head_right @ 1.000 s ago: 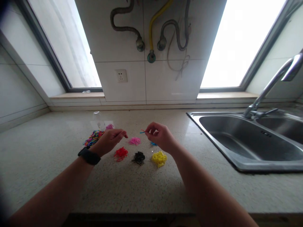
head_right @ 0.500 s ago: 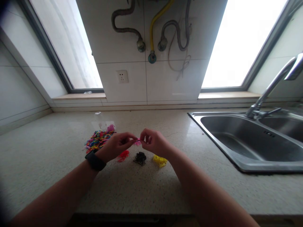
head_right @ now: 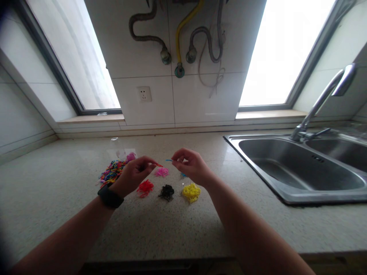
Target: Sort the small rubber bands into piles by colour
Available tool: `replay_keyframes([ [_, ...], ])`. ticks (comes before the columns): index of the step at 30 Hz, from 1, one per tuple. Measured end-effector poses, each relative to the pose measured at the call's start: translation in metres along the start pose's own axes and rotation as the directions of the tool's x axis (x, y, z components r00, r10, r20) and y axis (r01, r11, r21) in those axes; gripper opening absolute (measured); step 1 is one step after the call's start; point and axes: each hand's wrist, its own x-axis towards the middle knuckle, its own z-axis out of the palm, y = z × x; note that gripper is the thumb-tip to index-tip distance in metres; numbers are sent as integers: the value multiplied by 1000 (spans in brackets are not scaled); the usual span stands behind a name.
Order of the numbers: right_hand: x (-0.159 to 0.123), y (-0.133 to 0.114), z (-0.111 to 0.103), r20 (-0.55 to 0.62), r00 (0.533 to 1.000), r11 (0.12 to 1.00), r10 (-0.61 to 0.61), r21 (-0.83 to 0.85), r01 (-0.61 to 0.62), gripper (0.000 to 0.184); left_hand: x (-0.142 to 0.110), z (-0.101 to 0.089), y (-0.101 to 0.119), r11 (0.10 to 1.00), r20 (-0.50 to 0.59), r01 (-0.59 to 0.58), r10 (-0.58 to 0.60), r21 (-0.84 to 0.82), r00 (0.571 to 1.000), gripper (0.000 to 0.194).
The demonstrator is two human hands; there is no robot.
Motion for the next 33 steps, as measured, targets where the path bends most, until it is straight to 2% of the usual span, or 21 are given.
replay_keyframes([
  [5, -2, -8, -6, -50, 998, 986, 37, 166, -29, 21, -1, 1, 2, 999, 45, -1, -1, 32, 999, 25],
  [9, -3, -15, -7, -73, 995, 977, 70, 207, -54, 24, -1, -1, 2, 999, 58, -8, 6, 31, 998, 26],
  [15, -7, -23, -9, -57, 997, 968, 52, 248, -36, 24, 0, -2, 0, 997, 85, -17, 10, 79, 996, 25],
  [23, -11, -25, -14, -40, 999, 970, 25, 244, -14, 29, 0, -3, -5, 997, 79, -15, 8, 80, 997, 26],
  [33, -9, -29, -19, 1, 1000, 975, -11, 220, 10, 22, 0, -6, -6, 996, 69, -11, 5, 90, 998, 25],
])
